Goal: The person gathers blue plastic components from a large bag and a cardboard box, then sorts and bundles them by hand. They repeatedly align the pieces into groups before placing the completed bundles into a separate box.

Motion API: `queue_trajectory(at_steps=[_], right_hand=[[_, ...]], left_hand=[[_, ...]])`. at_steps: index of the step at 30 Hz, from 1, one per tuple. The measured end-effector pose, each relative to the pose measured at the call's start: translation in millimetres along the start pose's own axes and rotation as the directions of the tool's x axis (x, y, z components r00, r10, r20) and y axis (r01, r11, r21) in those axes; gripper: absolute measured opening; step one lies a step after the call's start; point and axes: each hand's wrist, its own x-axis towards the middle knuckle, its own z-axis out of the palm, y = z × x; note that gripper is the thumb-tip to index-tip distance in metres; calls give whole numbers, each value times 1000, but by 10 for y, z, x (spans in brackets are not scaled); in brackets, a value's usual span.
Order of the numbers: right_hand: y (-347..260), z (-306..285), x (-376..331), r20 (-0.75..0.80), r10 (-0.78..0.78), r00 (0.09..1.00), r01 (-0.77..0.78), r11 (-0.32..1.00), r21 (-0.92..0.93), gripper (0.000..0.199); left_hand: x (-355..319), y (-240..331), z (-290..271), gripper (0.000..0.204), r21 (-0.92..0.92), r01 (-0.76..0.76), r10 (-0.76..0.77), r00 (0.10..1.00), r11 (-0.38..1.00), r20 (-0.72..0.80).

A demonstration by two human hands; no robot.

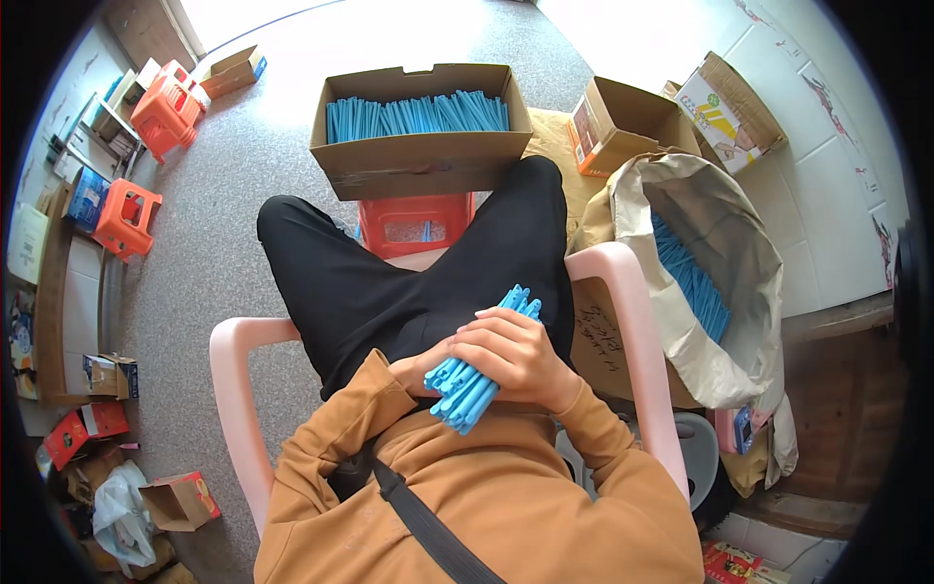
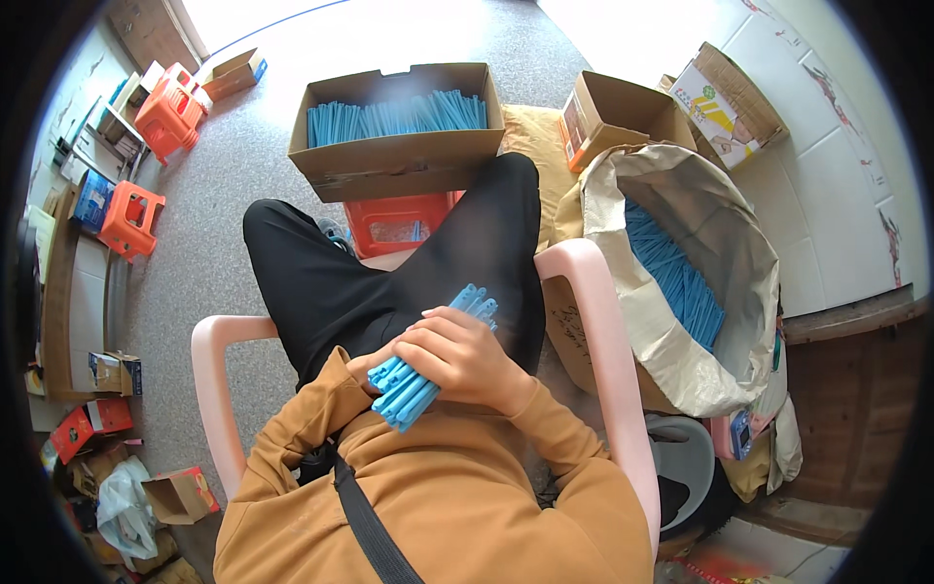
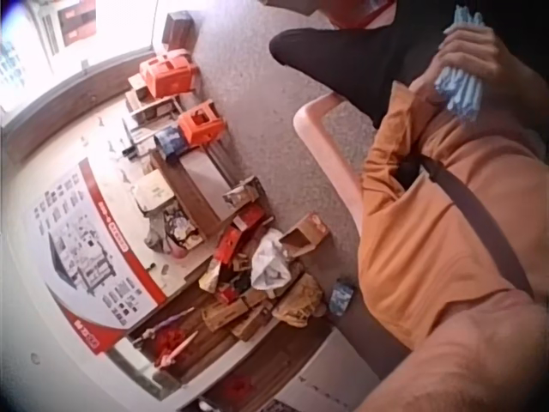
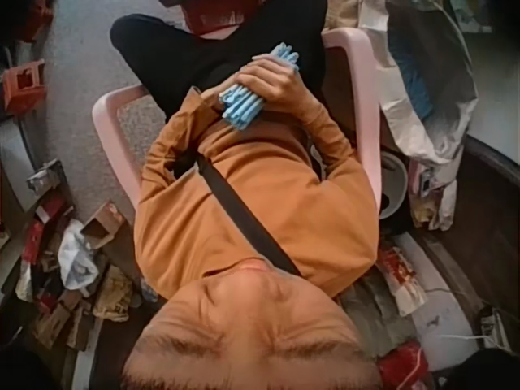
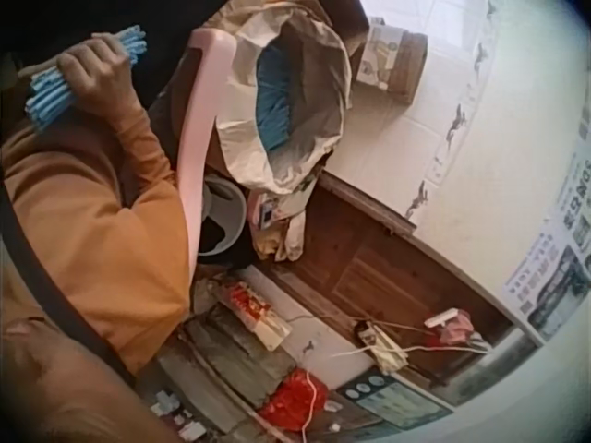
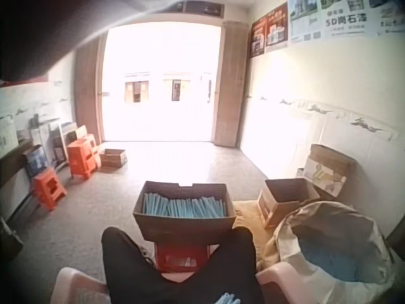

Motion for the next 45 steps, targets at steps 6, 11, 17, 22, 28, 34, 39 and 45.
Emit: queue_trajectory(at_steps=[6, 11, 17, 22, 28, 34, 39, 45], right_hand=[[114, 30, -9, -134, 224, 965, -198, 964, 180, 35], [99, 47, 6, 15, 397, 918, -392, 898, 198, 55], [153, -26, 6, 194, 376, 906, -422, 829, 367, 67], [113, -81, 34, 219, 302, 928, -361, 876, 320, 68], [175, -83, 23, 79, 304, 949, -307, 849, 430, 64], [199, -126, -228, 1, 567, 824, -418, 606, 677, 62], [65, -168, -191, -150, 659, 737, -359, 570, 739, 59], [-163, -202, -139, -13, 677, 736, -374, 422, 825, 74]], left_hand=[[-48, 270, 173, 50, -423, 300, -281, 954, 855, 108], [-27, 192, 100, 49, -324, 168, -96, 969, 931, 226], [-67, 350, 168, 27, 6, 143, -143, 979, 990, 148], [-111, 346, 242, 21, 170, 28, -27, 1000, 985, -10], [-28, 472, 276, 23, 423, -53, 132, 978, 905, -161], [7, 506, 201, 34, 184, -165, 206, 951, 969, -231], [-96, 1118, 709, 28, 610, -614, 764, 645, 501, 23], [224, 1649, 1262, 33, 637, -771, 399, 587, 8, 705]])
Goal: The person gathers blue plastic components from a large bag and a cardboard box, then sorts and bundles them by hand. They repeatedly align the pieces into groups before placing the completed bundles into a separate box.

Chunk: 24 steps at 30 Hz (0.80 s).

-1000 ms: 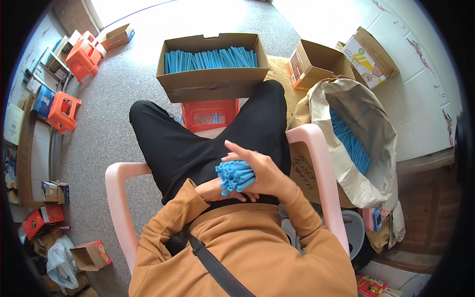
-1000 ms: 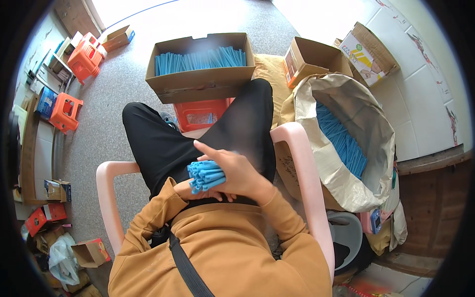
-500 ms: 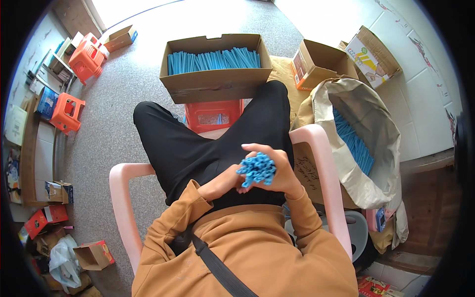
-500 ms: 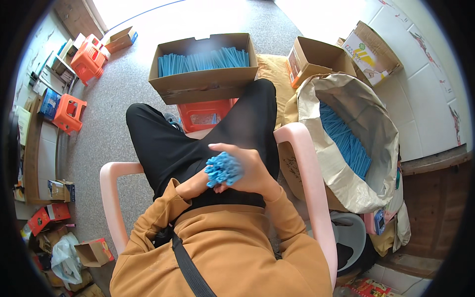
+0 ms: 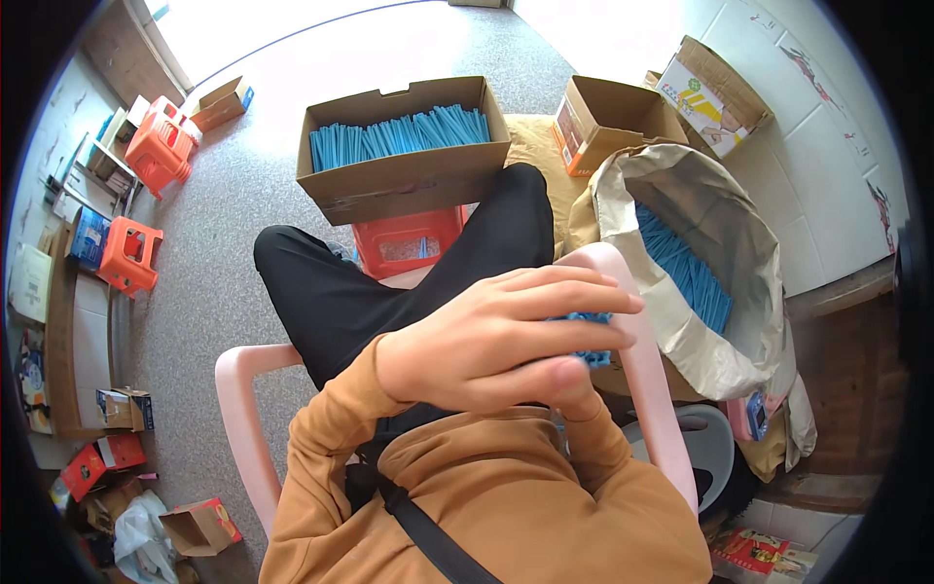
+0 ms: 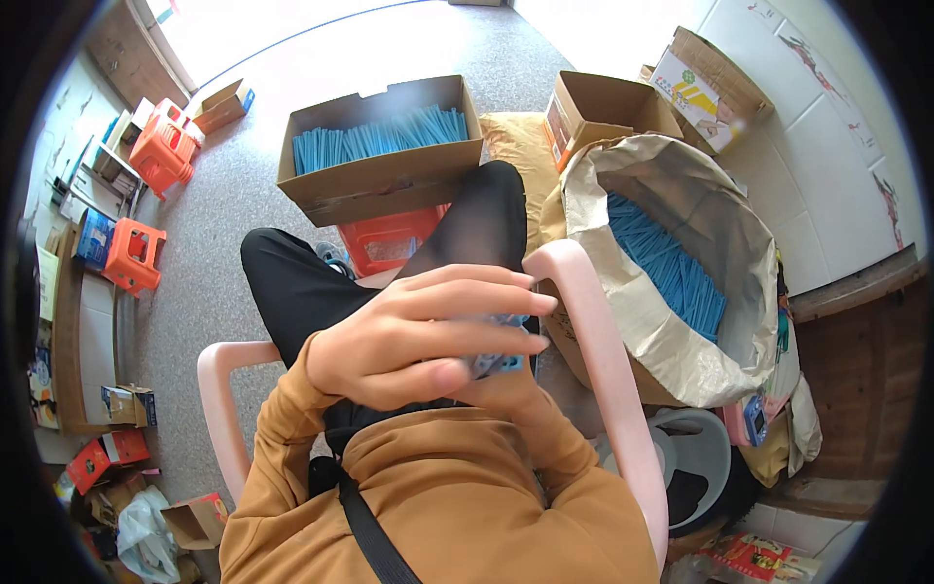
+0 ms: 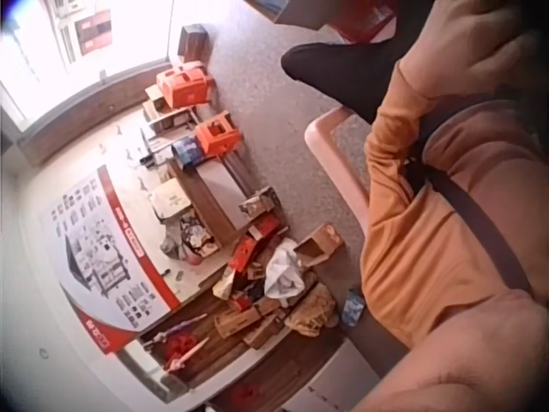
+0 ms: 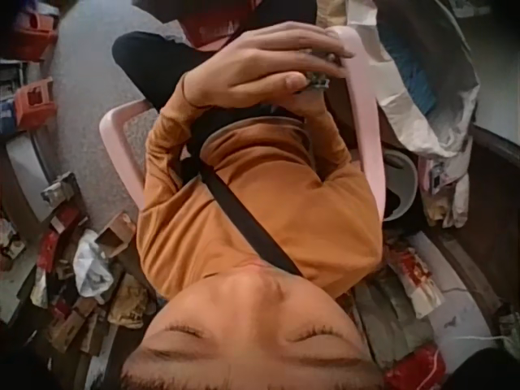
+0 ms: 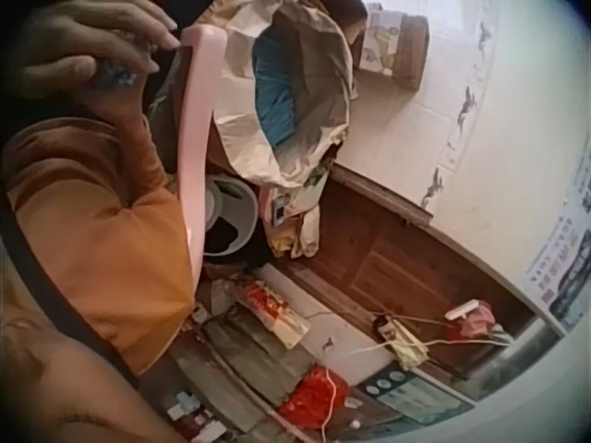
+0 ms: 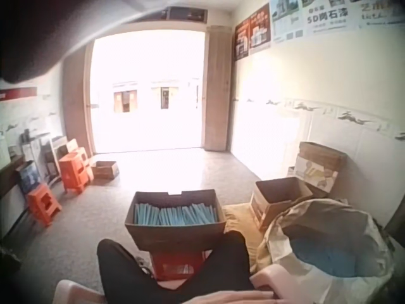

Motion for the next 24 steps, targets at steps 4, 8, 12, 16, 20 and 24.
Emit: queue_trajectory(at_steps=[4, 8, 12, 16, 20, 24], right_hand=[[142, -91, 44, 79, -200, 977, 211, 960, -182, 72], [136, -84, -89, 0, 89, 996, -87, 976, -200, 62], [499, -63, -157, 34, 29, 999, -21, 975, -220, 55], [572, -41, -230, 84, -3, 996, 29, 951, -309, 56], [800, -89, -308, 54, 133, 990, -127, 986, -112, 54], [725, -94, -254, 133, 61, 989, -23, 963, -268, 53]], left_hand=[[28, -45, 44, 29, 30, 27, -23, 994, 999, -105], [-61, -133, 88, 24, 83, 59, -59, 998, 995, -7], [-263, -140, 174, 20, 134, 156, -152, 988, 979, -37], [-367, -144, 226, 19, 157, 182, -179, 983, 971, -31], [-318, -169, 233, 20, 244, 213, -231, 972, 946, 46], [-352, -181, 204, 24, 260, 190, -232, 962, 947, 141]])
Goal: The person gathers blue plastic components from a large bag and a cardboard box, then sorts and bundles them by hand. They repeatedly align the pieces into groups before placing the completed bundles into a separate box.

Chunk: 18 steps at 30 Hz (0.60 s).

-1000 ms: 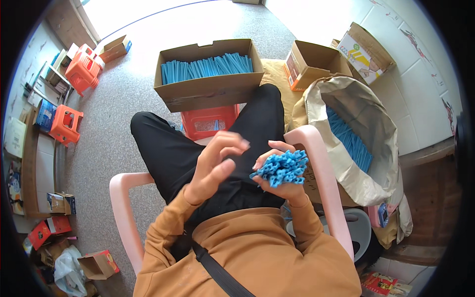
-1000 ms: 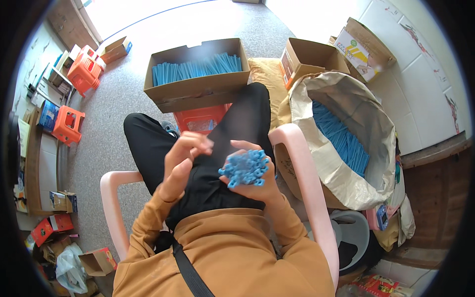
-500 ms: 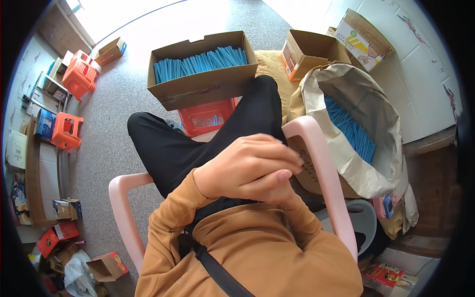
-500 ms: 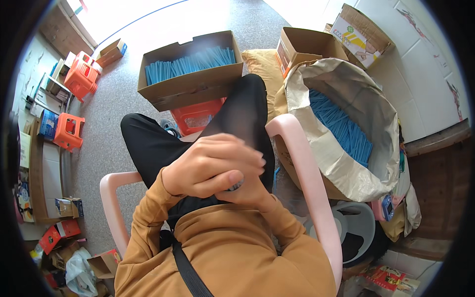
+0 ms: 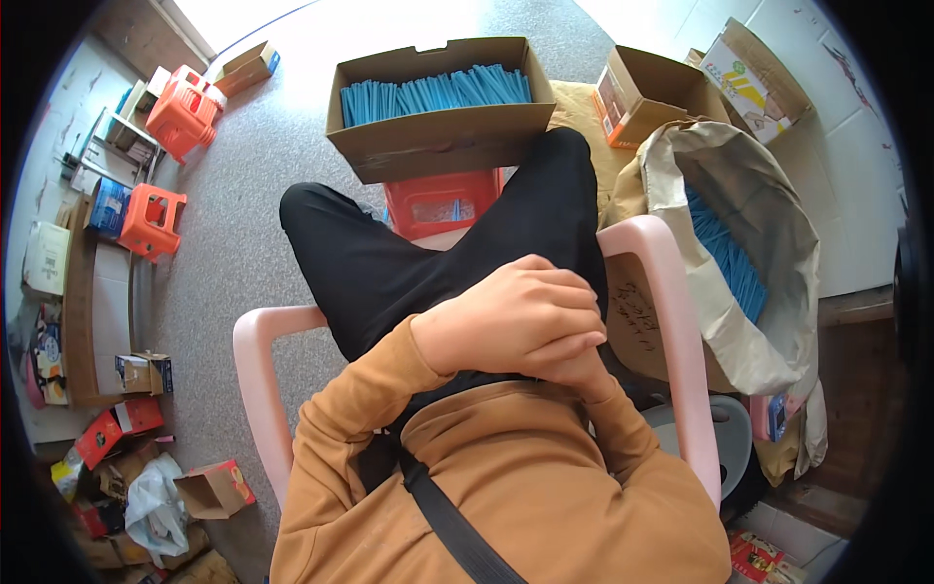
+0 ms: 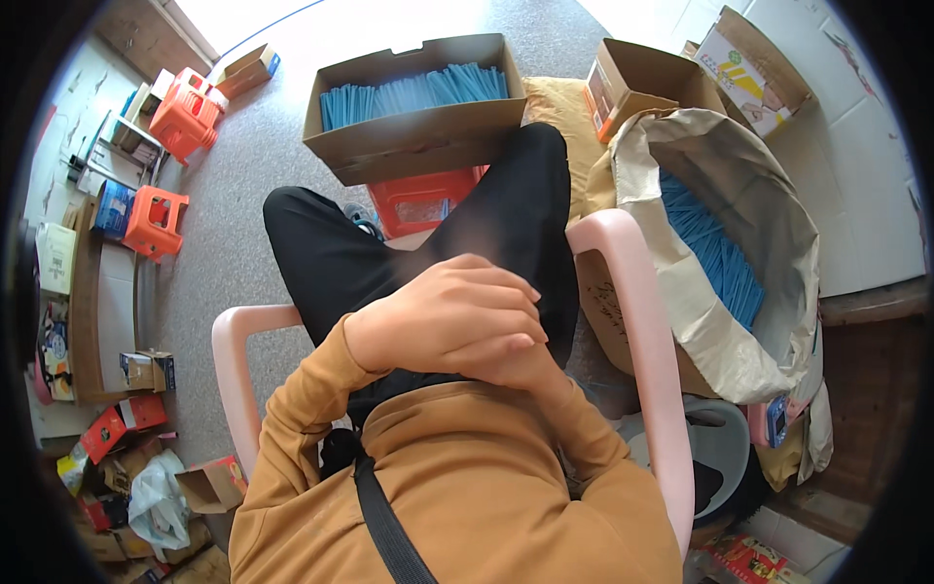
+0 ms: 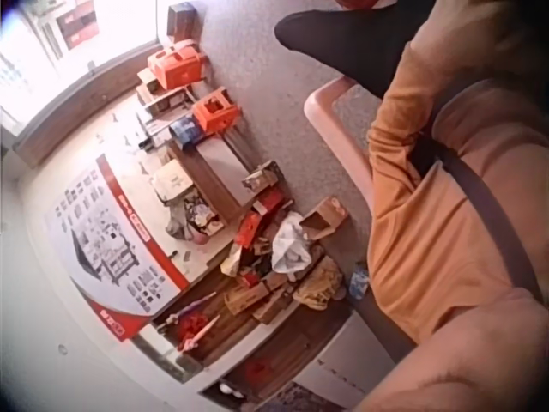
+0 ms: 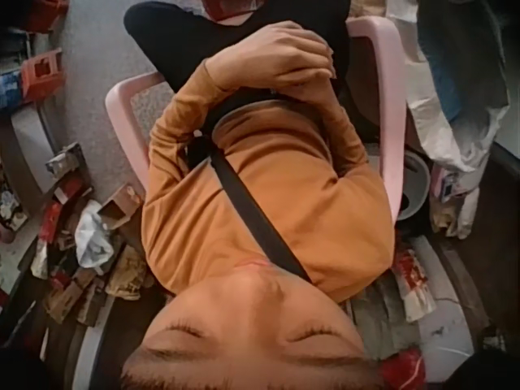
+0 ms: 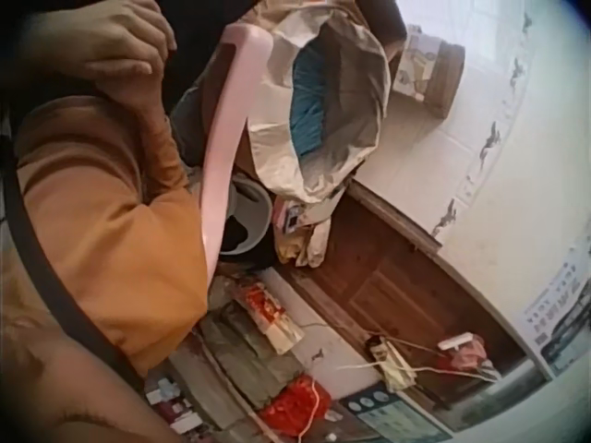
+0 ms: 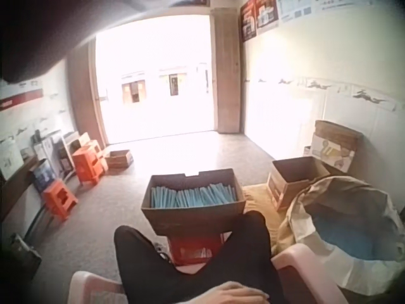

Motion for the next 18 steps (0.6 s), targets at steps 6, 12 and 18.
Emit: queue_trajectory(at_steps=[6, 12, 18], right_hand=[[-379, -79, 222, -169, 141, 975, -102, 971, 218, 69], [-342, -586, 252, -285, 265, 921, -32, 782, 623, 79], [-399, -638, 310, -327, 168, 930, 80, 775, 627, 76]], left_hand=[[-195, -144, 127, 33, -387, 144, -237, 950, 911, -203], [-882, -155, -186, 27, -836, 397, -199, 917, 379, 345], [-995, -377, 175, 26, -546, 835, -306, 505, -65, 807]])
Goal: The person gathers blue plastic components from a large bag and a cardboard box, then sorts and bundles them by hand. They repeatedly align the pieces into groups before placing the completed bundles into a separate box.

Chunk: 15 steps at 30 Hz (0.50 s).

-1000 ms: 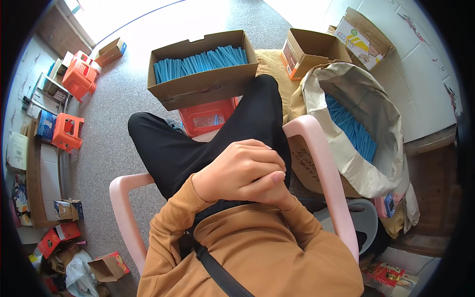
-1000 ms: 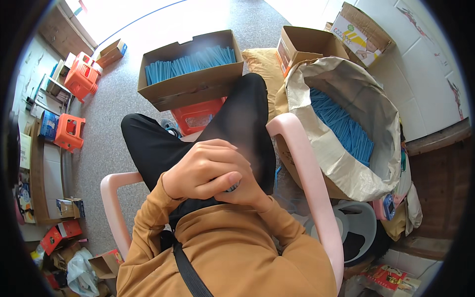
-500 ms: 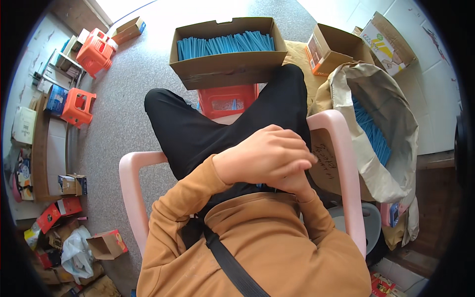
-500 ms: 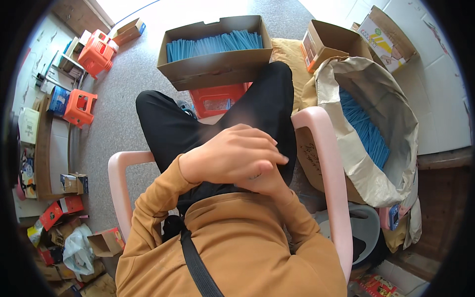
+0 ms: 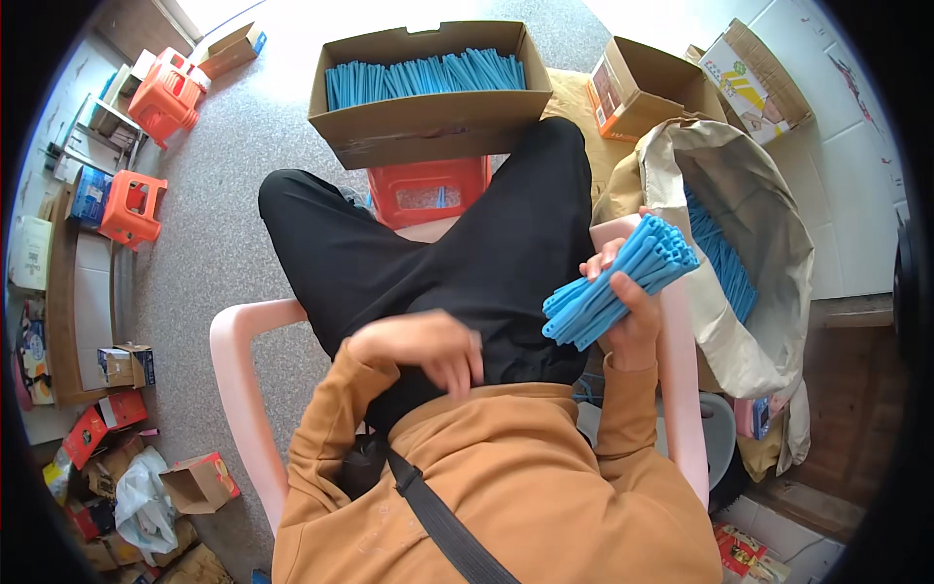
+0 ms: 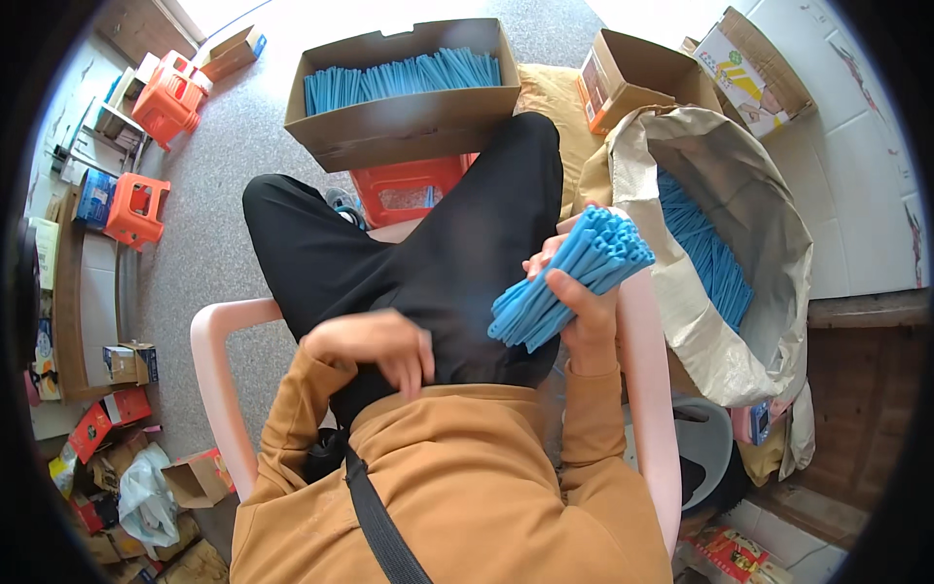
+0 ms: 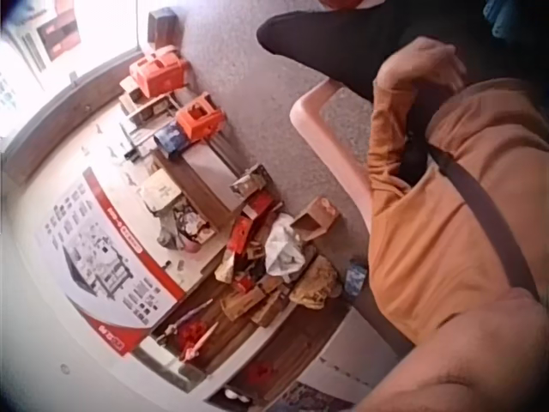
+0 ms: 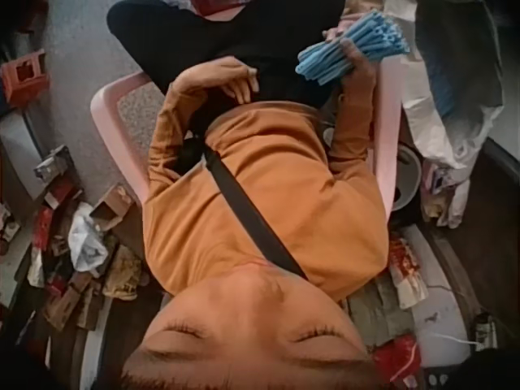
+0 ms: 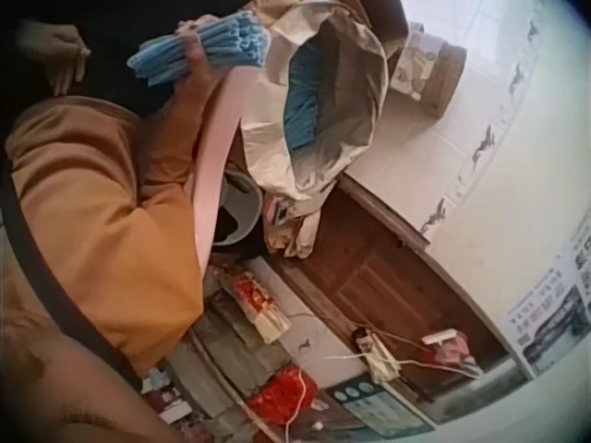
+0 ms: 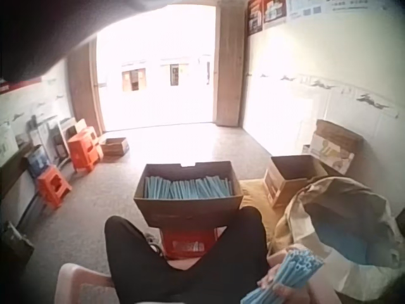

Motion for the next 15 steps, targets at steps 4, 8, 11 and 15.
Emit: queue_trajectory(at_steps=[4, 8, 11, 15], right_hand=[[29, 118, -32, 21, 9, 1000, -6, 990, -144, 76], [33, 156, -29, 34, 38, 999, -35, 994, -102, 76], [12, 176, -1, 46, 40, 998, -38, 999, -35, 76], [78, 222, 145, 53, 57, 997, -56, 998, -26, 75]], left_hand=[[12, 194, -394, 29, 401, -402, 566, 516, 823, -643], [-134, 294, -26, 40, 61, -635, 622, 726, 770, -294], [198, 153, -5, 47, 227, -132, 82, 973, 965, 214], [573, -9, -849, 28, 905, -15, 723, 607, 425, -329]])
